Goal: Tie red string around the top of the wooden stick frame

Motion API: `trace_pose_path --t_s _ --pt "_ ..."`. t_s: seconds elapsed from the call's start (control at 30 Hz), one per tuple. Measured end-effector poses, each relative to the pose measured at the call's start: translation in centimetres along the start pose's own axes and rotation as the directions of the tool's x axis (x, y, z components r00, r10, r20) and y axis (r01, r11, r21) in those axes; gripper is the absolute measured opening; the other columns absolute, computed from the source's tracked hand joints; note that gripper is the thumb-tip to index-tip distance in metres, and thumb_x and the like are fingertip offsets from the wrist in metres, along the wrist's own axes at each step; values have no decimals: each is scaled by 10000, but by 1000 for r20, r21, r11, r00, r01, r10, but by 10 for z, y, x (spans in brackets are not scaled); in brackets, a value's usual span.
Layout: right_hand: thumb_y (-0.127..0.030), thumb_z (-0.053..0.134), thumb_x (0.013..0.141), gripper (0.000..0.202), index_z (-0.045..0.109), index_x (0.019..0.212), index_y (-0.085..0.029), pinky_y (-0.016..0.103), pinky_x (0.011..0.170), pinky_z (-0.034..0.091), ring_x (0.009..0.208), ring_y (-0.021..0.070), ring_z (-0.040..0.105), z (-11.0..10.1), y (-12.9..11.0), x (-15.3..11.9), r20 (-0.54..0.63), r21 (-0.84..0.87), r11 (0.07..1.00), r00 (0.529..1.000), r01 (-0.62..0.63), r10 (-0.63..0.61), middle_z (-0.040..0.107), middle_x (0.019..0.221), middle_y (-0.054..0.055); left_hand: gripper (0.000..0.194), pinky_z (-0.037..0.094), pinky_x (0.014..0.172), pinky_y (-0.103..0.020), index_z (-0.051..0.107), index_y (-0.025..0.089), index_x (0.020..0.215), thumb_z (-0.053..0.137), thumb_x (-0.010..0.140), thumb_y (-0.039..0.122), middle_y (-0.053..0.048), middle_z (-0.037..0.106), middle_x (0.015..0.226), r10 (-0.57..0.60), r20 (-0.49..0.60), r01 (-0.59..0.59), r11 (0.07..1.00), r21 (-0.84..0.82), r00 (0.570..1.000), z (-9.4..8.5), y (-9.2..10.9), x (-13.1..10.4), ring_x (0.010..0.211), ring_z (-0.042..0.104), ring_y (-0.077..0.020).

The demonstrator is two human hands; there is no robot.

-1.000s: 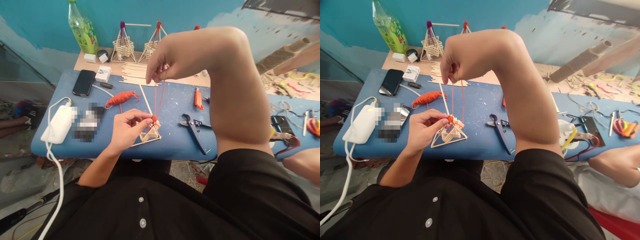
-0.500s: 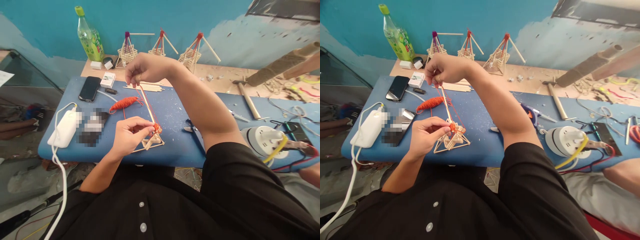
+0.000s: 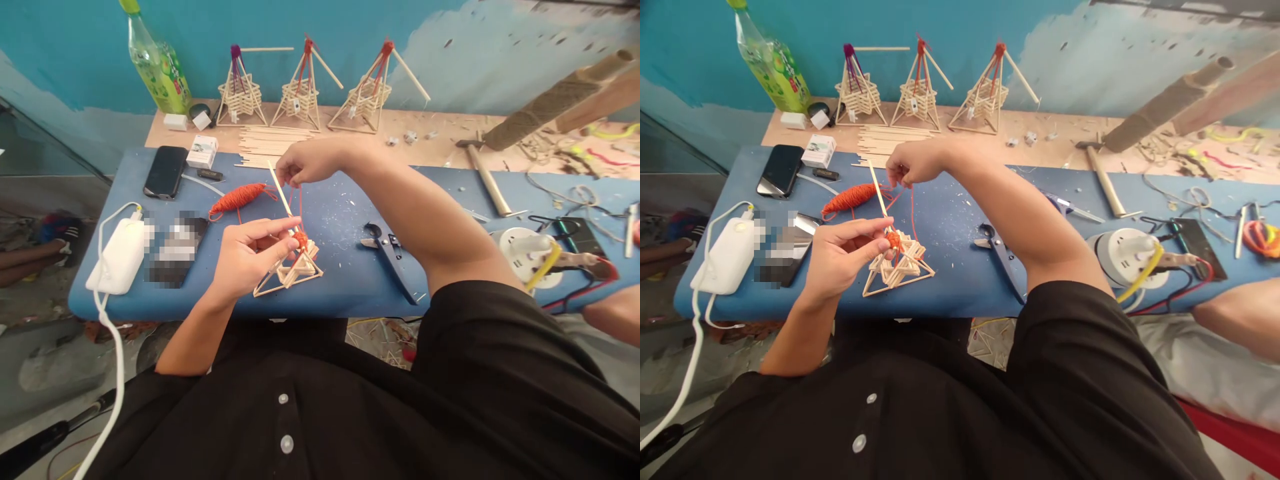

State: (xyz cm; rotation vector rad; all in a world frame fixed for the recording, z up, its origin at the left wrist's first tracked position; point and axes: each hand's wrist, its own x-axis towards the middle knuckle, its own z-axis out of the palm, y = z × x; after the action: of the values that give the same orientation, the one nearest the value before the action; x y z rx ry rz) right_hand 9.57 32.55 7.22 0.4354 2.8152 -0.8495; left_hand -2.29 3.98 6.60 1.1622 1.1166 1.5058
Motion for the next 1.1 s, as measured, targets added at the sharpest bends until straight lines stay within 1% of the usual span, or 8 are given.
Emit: trace_pose_path --t_s 0.17,0.27,0.37,0.53,0.67,0.83,1.0,1.1 --pt "-189 757 834 276 881 1077 -230 435 863 530 892 260 736 0 39 -30 -156 -260 939 970 -224 188 838 973 60 184 704 641 -286 920 239 949 933 766 235 -48 831 807 28 -16 -28 1000 -12 999 1 1 1 679 785 -171" --pt "-144 757 788 398 872 1162 -215 454 897 528 991 303 738 1 39 -47 -282 -353 896 944 -270 173 835 1150 116 127 694 628 -282 916 239 895 929 769 226 -59 847 835 49 -12 -49 998 -34 999 2 -1 1 685 785 -170" --pt "-149 770 769 456 853 1206 -251 441 882 535 1000 305 732 10 11 -61 -364 -306 918 922 -251 131 824 1209 109 107 682 624 -280 914 236 876 930 771 216 -56 844 821 55 -21 -55 998 -34 998 2 -2 1 660 775 -160" --pt "-138 687 797 280 833 1017 -229 431 898 546 927 268 718 47 -59 -94 -389 -45 989 914 -140 112 816 1031 74 130 655 620 -289 913 234 877 951 756 261 -48 832 800 58 -30 -58 998 -4 998 1 -2 1 623 748 -150" --pt "-305 663 904 256 770 1118 -214 449 932 578 1053 282 723 99 -101 -124 -562 230 972 821 36 102 799 1151 97 149 650 633 -297 911 233 870 974 749 293 -51 831 803 66 -13 -66 998 -13 998 0 -3 2 625 747 -151" --pt "-677 887 798 683 704 1297 -247 467 972 602 1213 318 712 161 -133 -129 -777 335 919 612 207 145 755 1317 134 168 647 614 -309 911 237 862 992 736 313 -52 831 795 58 3 -58 998 -17 998 -2 -6 5 633 761 -173" --pt "-674 960 738 661 725 1207 -274 490 998 605 1134 312 733 193 -145 -107 -876 342 910 431 234 219 783 1226 118 147 653 623 -294 916 243 874 974 742 272 -45 828 781 82 -3 -82 997 3 997 -3 -8 6 644 771 -173" --pt "-667 954 747 606 717 1153 -285 489 965 615 1063 304 737 202 -142 -101 -857 425 881 405 209 318 786 1169 108 120 649 607 -287 914 245 875 953 763 264 -43 829 787 90 -5 -90 996 13 996 -3 -7 5 638 767 -166"
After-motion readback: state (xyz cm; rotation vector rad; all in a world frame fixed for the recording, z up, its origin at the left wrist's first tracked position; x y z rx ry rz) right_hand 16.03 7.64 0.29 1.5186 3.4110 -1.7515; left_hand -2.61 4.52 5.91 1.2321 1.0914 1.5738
